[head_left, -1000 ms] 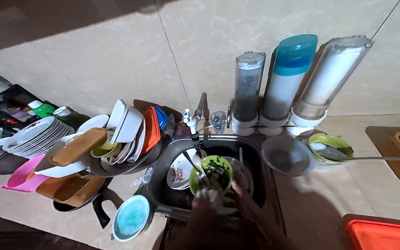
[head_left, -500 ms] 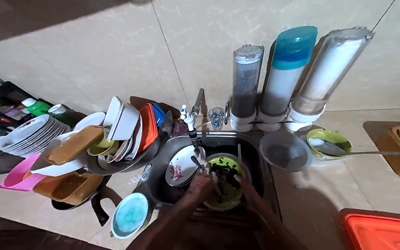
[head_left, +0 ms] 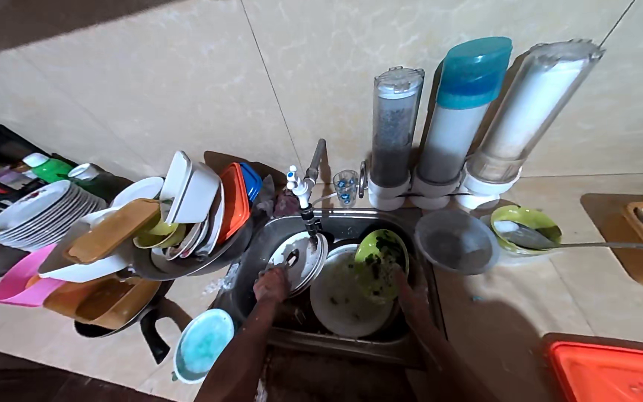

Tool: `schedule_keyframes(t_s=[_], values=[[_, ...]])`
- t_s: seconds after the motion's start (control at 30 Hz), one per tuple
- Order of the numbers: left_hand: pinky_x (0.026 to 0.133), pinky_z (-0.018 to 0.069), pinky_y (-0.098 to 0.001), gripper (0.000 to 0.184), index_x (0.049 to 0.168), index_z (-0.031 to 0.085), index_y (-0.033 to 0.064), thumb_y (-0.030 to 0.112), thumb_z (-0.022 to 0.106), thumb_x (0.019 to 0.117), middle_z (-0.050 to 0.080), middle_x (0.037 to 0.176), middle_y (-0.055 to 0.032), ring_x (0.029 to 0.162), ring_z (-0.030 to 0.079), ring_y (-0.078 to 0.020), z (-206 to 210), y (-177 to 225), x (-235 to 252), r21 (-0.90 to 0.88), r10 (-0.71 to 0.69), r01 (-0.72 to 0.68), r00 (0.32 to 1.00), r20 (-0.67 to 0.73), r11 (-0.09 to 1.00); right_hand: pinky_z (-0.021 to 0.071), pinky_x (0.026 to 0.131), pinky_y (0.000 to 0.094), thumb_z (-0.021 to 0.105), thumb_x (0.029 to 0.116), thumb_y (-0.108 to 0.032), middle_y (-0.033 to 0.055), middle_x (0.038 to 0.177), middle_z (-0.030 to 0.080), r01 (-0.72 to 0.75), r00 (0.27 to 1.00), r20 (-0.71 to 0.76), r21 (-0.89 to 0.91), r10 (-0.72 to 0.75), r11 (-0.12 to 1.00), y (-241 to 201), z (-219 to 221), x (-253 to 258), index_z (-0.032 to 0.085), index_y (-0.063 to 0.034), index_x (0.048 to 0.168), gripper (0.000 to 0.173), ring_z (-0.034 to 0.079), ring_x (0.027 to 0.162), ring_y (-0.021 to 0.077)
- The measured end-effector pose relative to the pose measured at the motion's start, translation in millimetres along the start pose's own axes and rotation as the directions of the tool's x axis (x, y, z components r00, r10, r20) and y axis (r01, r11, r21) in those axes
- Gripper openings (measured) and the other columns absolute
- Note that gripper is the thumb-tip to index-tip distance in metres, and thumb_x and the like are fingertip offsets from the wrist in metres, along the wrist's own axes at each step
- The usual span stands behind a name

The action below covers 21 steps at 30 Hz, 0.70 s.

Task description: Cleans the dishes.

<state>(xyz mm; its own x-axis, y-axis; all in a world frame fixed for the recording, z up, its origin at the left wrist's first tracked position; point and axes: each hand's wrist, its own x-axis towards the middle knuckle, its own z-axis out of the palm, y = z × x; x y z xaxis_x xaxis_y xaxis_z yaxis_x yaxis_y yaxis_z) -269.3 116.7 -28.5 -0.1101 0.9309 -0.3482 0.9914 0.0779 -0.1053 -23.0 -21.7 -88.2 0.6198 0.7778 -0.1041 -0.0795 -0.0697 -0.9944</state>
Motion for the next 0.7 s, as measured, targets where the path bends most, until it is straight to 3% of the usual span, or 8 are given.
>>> schedule_keyframes(t_s=[0.13,0.23,0.33,0.4,0.47,0.53,0.6,0.7], values=[[0.102,0.0492,-0.0582,0.054,0.144,0.049,-0.0030,0.033,0.054,0.1043,0.054,0.145,-0.0265,0.132,0.057,-0.0417,15.4,-10.5,9.2,-0.038,-0.083,0.086,0.995,0.064,0.996,0.0435,0.110,0.0503,0.066,0.0952,-0.040,0.0230,0.149,0.049,0.076,0.997,-0.001,-0.163,-0.077,0.984,1.7,0.0,0.3,0.037,-0.0040,0.155,0.076,0.051,0.136,0.0326],[0.107,0.0467,-0.0555,0.055,0.144,0.047,-0.0089,0.026,0.057,0.1029,0.048,0.148,-0.0312,0.135,0.052,-0.0442,18.7,-4.7,-11.1,-0.094,-0.059,0.060,0.998,0.014,0.994,0.0434,0.108,0.0594,0.076,0.0879,-0.045,0.0303,0.150,0.044,0.090,0.993,0.102,-0.426,-0.050,0.900,-4.2,1.1,-3.4,0.037,-0.0137,0.159,0.087,0.048,0.135,0.0460],[0.107,0.0465,-0.0561,0.050,0.146,0.054,0.0040,0.032,0.053,0.1048,0.054,0.145,-0.0280,0.133,0.055,-0.0433,28.6,2.1,-33.2,-0.207,0.036,-0.050,0.997,-0.069,0.977,0.0448,0.108,0.0577,0.078,0.0881,-0.041,0.0300,0.152,0.042,0.085,0.974,0.225,-0.475,0.028,0.876,-1.8,8.4,-5.6,0.034,-0.0180,0.161,0.088,0.049,0.134,0.0459],[0.104,0.0486,-0.0577,0.044,0.145,0.057,0.0139,0.033,0.051,0.1057,0.060,0.139,-0.0238,0.128,0.059,-0.0415,35.3,8.0,-45.9,-0.251,0.110,-0.122,0.992,-0.062,0.960,0.0388,0.115,0.0541,0.070,0.0965,-0.037,0.0239,0.158,0.038,-0.039,0.939,0.303,-0.379,0.164,0.925,0.2,12.0,-10.9,0.029,-0.0124,0.161,0.080,0.043,0.143,0.0387],[0.104,0.0488,-0.0565,0.040,0.139,0.062,0.0120,0.032,0.050,0.1066,0.065,0.133,-0.0207,0.125,0.063,-0.0383,44.4,10.0,-53.5,-0.335,0.205,-0.225,0.974,-0.094,0.915,0.0383,0.115,0.0550,0.057,0.1048,-0.039,0.0225,0.160,0.037,-0.288,0.861,0.350,-0.264,0.370,0.920,0.4,14.1,-16.0,0.022,-0.0117,0.162,0.073,0.042,0.144,0.0363],[0.105,0.0485,-0.0536,0.035,0.129,0.066,0.0008,0.023,0.057,0.1038,0.069,0.125,-0.0219,0.119,0.065,-0.0363,55.9,8.2,-57.8,-0.520,0.273,-0.362,0.931,-0.242,0.774,0.0451,0.109,0.0537,0.051,0.1075,-0.039,0.0210,0.156,0.041,-0.500,0.785,0.354,-0.120,0.508,0.857,5.9,17.6,-18.2,0.023,-0.0125,0.162,0.066,0.048,0.139,0.0339],[0.105,0.0490,-0.0493,0.038,0.127,0.064,-0.0064,0.021,0.063,0.1007,0.069,0.122,-0.0240,0.116,0.066,-0.0332,66.2,8.8,-59.0,-0.718,0.234,-0.406,0.914,-0.332,0.565,0.0529,0.099,0.0515,0.050,0.1085,-0.034,0.0217,0.147,0.049,-0.608,0.740,0.355,-0.009,0.571,0.794,7.1,21.1,-20.1,0.031,-0.0104,0.158,0.058,0.057,0.127,0.0331],[0.104,0.0500,-0.0431,0.047,0.140,0.053,-0.0044,0.020,0.065,0.1012,0.063,0.131,-0.0226,0.119,0.063,-0.0259,57.0,18.2,-73.8,-0.947,0.160,-0.140,0.982,-0.097,0.288,0.0604,0.083,0.0488,0.045,0.1103,-0.031,0.0232,0.136,0.054,-0.715,0.660,0.432,0.110,0.614,0.691,1.6,22.0,-22.0,0.035,-0.0069,0.152,0.049,0.065,0.111,0.0342]])
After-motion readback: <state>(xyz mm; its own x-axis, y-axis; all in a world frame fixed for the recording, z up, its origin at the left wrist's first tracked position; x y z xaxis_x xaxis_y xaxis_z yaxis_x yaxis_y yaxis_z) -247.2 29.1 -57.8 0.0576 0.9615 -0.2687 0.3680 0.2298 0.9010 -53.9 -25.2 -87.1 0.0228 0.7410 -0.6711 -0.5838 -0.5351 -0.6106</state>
